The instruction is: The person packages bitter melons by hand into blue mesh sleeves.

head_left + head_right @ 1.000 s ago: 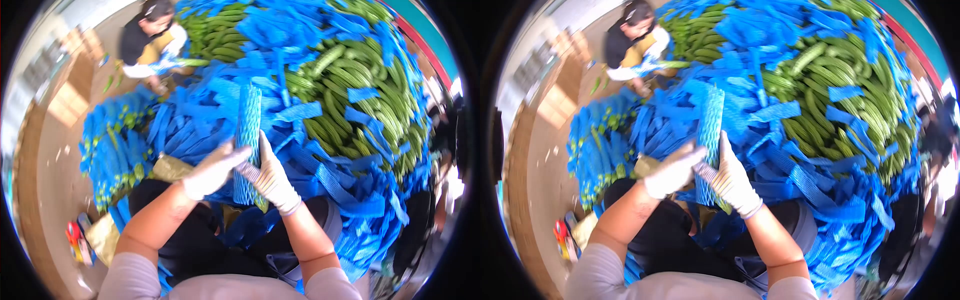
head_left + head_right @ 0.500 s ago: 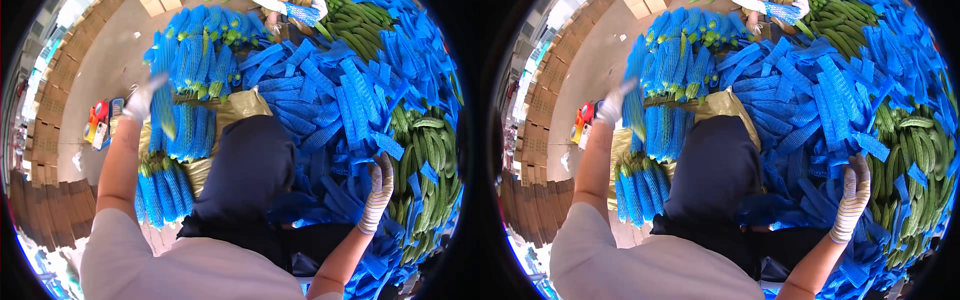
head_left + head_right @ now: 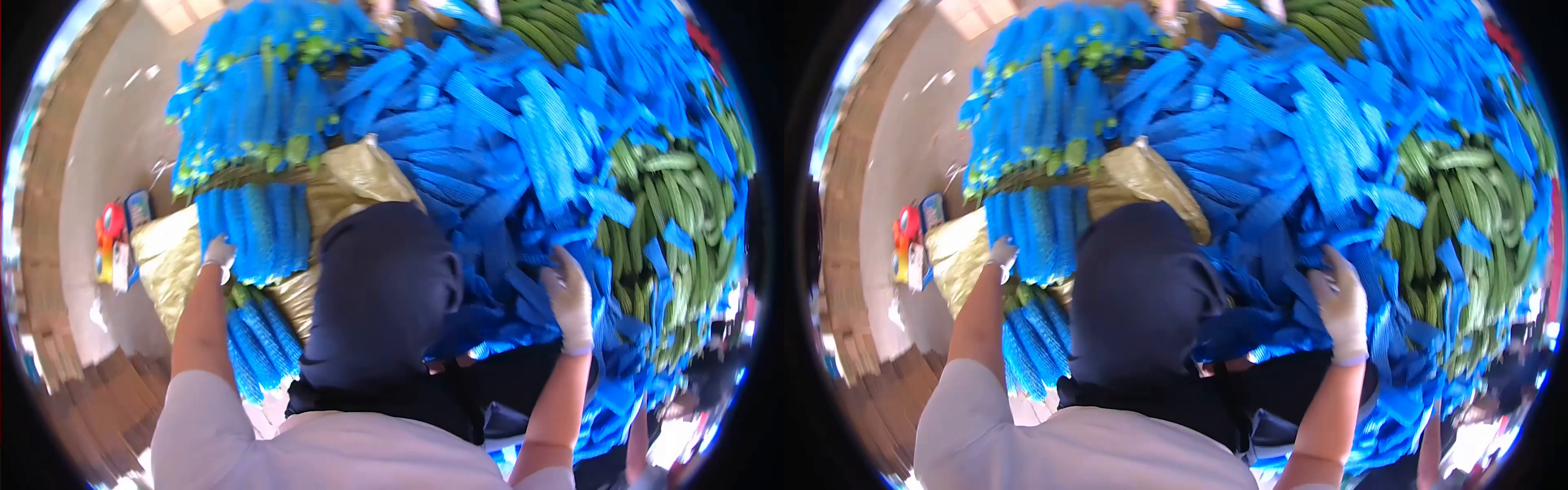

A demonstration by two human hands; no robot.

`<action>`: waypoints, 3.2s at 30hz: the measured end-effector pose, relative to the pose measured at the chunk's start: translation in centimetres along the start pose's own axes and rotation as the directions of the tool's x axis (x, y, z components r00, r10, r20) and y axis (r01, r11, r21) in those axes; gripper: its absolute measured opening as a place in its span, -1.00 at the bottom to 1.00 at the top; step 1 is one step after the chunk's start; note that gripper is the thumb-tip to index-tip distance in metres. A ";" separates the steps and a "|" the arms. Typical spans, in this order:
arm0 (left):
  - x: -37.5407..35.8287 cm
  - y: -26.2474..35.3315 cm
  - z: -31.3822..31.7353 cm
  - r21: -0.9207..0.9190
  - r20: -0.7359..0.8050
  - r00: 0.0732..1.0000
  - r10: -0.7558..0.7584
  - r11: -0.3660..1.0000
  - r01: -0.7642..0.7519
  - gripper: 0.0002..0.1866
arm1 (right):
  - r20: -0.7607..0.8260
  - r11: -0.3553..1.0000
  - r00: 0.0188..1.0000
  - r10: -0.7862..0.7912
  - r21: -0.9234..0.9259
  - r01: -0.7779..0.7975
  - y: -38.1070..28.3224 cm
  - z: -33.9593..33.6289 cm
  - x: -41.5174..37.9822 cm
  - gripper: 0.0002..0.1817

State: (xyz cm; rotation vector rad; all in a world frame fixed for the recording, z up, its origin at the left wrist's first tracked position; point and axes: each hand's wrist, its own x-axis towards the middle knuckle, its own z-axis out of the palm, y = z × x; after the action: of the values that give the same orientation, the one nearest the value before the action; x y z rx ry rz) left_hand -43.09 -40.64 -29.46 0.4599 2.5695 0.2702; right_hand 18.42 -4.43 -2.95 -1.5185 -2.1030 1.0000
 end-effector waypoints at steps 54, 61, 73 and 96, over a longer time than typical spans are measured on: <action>-40.3 56.6 0.7 -0.366 -0.110 -0.541 0.834 -0.540 -0.758 -0.61 | -0.134 0.345 0.991 -0.015 0.929 0.131 0.1 -3.1 2.9 -0.80; -35.1 56.6 2.4 -0.158 -0.013 -0.171 0.985 -0.171 -0.973 -0.65 | -0.407 0.831 0.913 -0.002 0.507 0.228 -0.7 -1.9 2.2 -0.91; -33.6 56.7 3.7 -0.079 0.233 0.010 0.972 0.029 -0.996 -0.70 | -0.176 0.519 0.967 -0.186 0.818 0.248 -2.1 -4.3 1.1 -0.88; -34.6 58.8 2.0 -0.580 0.266 -0.020 0.964 0.143 -0.802 -0.52 | 0.429 0.474 0.739 -0.519 0.864 -0.169 -5.9 -0.1 -1.7 -0.92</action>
State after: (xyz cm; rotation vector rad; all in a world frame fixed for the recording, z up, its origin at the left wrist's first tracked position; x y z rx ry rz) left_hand 1.88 1.01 0.62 1.8009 1.1206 0.7523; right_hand 15.13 -6.96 1.56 -0.3599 -1.4853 2.2868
